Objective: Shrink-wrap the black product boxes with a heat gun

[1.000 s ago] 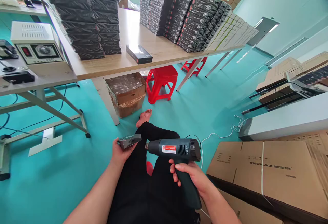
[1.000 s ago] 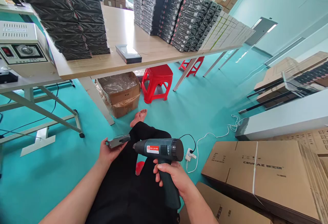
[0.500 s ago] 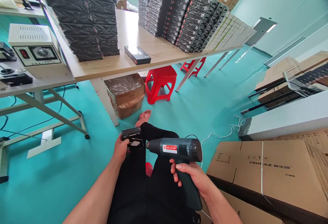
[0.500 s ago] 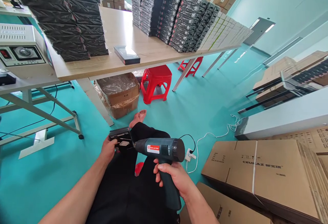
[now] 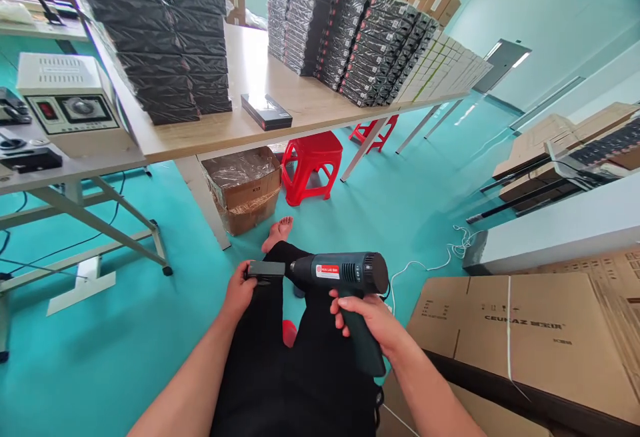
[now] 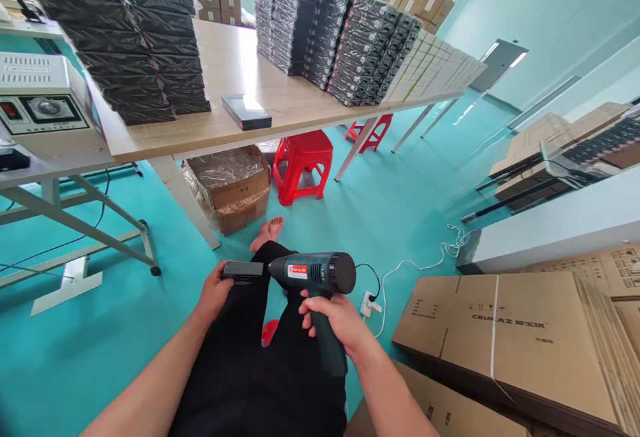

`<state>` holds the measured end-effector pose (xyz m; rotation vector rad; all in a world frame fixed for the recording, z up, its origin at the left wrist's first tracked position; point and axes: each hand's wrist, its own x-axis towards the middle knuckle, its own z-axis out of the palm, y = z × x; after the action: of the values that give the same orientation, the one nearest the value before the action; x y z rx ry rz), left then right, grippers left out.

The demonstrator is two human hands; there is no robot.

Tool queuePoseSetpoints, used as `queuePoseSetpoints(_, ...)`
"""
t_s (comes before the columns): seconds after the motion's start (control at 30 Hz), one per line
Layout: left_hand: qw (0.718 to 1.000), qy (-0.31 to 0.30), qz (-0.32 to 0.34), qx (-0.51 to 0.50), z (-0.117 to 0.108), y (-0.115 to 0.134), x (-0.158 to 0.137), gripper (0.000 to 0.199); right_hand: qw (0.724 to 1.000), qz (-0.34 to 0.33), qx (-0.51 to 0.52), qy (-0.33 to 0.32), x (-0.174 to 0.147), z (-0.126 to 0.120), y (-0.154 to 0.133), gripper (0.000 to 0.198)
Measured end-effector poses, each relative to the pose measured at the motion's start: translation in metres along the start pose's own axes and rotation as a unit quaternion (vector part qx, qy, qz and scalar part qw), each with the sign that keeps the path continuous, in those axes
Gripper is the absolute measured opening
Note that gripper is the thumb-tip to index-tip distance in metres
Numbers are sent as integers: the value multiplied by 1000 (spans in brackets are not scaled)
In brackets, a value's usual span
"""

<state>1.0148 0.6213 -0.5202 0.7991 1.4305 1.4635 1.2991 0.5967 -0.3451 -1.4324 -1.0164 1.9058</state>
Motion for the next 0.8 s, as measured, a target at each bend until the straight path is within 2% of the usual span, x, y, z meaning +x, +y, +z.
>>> queuePoseSetpoints(0.07,993,26,-81,-84,-1,-6,1,30,999,-5,23,-45,-6,-5,0,30)
queuePoseSetpoints(0.17,953,41,-185,-237,-2,-8,3,28,992,-17,62,-106,-16,0,-1,31)
queuePoseSetpoints(0.3,897,-29,-240,-371,-9,0,1,42,981,29,20,-192,-30,1,-9,33)
queuePoseSetpoints(0.37,881,-74,-251,-394,-13,4,-2,44,970,58,-49,-231,-34,-6,-15,30)
queuePoseSetpoints(0.43,864,-114,-276,-406,-17,8,-5,45,964,67,-102,-237,-33,-11,-18,27)
queuePoseSetpoints(0.5,840,-162,-313,-412,-18,12,-8,51,973,57,-106,-197,-25,-8,-18,27)
queuePoseSetpoints(0.57,822,-200,-335,-414,-17,17,-10,52,989,31,-61,-133,-12,4,-17,31)
queuePoseSetpoints(0.63,815,-212,-345,-415,-15,22,-11,49,994,4,-5,-107,3,18,-17,31)
queuePoseSetpoints(0.67,814,-206,-349,-415,-15,24,-12,48,991,2,15,-130,9,24,-18,31)
queuePoseSetpoints(0.73,816,-184,-361,-412,-16,29,-13,49,975,17,33,-218,18,28,-18,32)
queuePoseSetpoints(0.8,831,-156,-361,-393,-22,32,-14,51,950,51,26,-306,24,21,-13,34)
